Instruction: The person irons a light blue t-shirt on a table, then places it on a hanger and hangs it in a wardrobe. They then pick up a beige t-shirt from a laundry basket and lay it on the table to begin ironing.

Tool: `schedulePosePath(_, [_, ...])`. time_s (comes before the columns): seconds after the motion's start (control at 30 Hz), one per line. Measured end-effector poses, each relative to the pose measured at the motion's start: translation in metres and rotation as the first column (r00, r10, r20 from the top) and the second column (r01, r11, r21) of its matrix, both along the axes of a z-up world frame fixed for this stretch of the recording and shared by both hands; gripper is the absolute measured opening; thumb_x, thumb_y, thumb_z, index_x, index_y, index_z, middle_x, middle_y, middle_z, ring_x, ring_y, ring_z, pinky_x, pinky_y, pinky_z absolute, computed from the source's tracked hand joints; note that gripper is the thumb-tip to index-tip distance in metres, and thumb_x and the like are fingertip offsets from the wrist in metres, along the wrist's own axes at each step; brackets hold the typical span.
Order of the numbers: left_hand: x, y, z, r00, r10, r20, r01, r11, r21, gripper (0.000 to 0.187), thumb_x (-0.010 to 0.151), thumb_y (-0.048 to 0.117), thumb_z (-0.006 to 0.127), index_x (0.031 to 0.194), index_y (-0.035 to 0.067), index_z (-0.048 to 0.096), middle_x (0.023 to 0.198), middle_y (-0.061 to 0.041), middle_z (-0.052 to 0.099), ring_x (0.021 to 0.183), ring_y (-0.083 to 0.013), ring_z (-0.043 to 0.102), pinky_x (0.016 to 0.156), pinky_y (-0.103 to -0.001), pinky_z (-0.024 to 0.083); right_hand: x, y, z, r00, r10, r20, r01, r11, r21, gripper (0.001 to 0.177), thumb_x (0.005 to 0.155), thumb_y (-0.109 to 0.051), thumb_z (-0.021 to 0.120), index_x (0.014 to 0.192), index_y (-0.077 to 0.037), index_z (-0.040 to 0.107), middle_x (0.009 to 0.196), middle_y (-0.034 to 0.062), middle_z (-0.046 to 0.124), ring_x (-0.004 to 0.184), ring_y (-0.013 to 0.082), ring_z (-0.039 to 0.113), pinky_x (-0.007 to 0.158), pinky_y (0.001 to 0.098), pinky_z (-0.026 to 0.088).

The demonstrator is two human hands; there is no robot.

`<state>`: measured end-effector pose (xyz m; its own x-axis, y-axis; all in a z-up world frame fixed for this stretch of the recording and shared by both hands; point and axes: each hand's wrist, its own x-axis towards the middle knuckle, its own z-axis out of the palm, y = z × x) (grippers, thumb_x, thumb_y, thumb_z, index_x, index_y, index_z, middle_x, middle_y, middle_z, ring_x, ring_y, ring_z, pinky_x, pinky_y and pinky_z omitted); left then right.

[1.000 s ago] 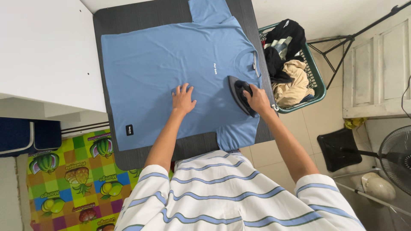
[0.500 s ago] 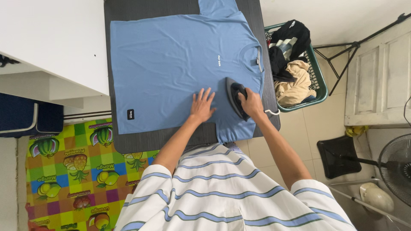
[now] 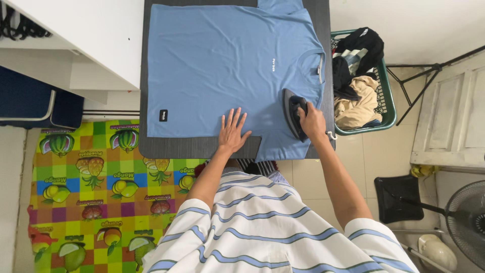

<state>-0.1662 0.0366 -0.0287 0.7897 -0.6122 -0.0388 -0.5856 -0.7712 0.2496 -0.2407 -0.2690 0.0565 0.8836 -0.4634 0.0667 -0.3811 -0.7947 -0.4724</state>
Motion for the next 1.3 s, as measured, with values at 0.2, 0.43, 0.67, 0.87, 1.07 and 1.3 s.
schedulePosePath(0.2, [0.002,0.042,0.000,0.991,0.130,0.002,-0.130,0.991,-0.031,0.079,0.099,0.059,0.049,0.162,0.018,0.028,0.171,-0.009,0.013,0.157,-0.0343,0.010,0.126,-0.058,0.011,0.004,-0.006,-0.008,0.995,-0.094,0.026,0.094,0.995,0.015,0.034,0.099,-0.033,0.068,0.108,0.000,0.067,0.091,0.0309,0.070,0.089,0.0529,0.065,0.078,0.0575,0.052])
schedulePosePath(0.43, [0.030,0.105,-0.001,0.954,0.298,-0.037,-0.297,0.954,0.034,0.081,0.099,0.060,0.049,0.162,0.013,0.027,0.171,-0.013,0.012,0.156,-0.0385,0.007,0.123,-0.062,0.011,0.007,-0.009,0.001,0.996,-0.093,0.010,0.090,0.984,0.153,0.041,0.092,-0.030,0.075,0.114,0.004,0.072,0.092,0.0314,0.071,0.090,0.0449,0.071,0.080,0.0492,0.055])
schedulePosePath(0.67, [0.080,0.162,-0.009,0.936,0.348,-0.061,-0.347,0.938,0.015,0.084,0.097,0.060,0.052,0.162,0.013,0.026,0.170,-0.011,0.011,0.157,-0.0346,0.006,0.124,-0.062,0.013,0.038,0.055,0.022,0.996,-0.065,0.057,0.053,0.981,0.188,0.042,0.090,-0.031,0.075,0.116,0.003,0.072,0.095,0.0283,0.072,0.092,0.0428,0.072,0.081,0.0464,0.055])
schedulePosePath(0.87, [0.112,0.180,0.015,0.954,0.291,-0.071,-0.279,0.950,0.140,0.094,0.089,0.067,0.059,0.162,0.018,0.026,0.171,-0.011,0.009,0.157,-0.0353,0.004,0.124,-0.063,0.012,0.087,0.142,0.029,0.993,0.120,0.017,-0.121,0.970,0.211,0.040,0.093,-0.030,0.070,0.119,0.000,0.069,0.094,0.0298,0.070,0.090,0.0481,0.068,0.079,0.0510,0.054])
schedulePosePath(1.07, [0.130,0.203,0.007,0.964,0.260,-0.056,-0.249,0.956,0.152,0.097,0.087,0.075,0.055,0.163,0.024,0.022,0.171,-0.014,0.003,0.155,-0.0408,-0.002,0.122,-0.067,0.008,0.120,0.201,0.007,0.953,0.301,0.028,-0.302,0.941,0.152,0.034,0.098,-0.031,0.068,0.113,0.000,0.069,0.094,0.0281,0.071,0.091,0.0492,0.067,0.079,0.0532,0.053])
schedulePosePath(1.3, [0.133,0.213,0.000,0.965,0.255,-0.064,-0.243,0.958,0.152,0.097,0.088,0.080,0.049,0.164,0.028,0.019,0.172,-0.014,0.000,0.157,-0.0401,-0.006,0.124,-0.063,0.003,0.151,0.207,0.003,0.989,-0.097,0.112,0.074,0.979,0.191,0.033,0.097,-0.029,0.067,0.113,0.000,0.068,0.090,0.0275,0.071,0.087,0.0488,0.067,0.075,0.0531,0.053])
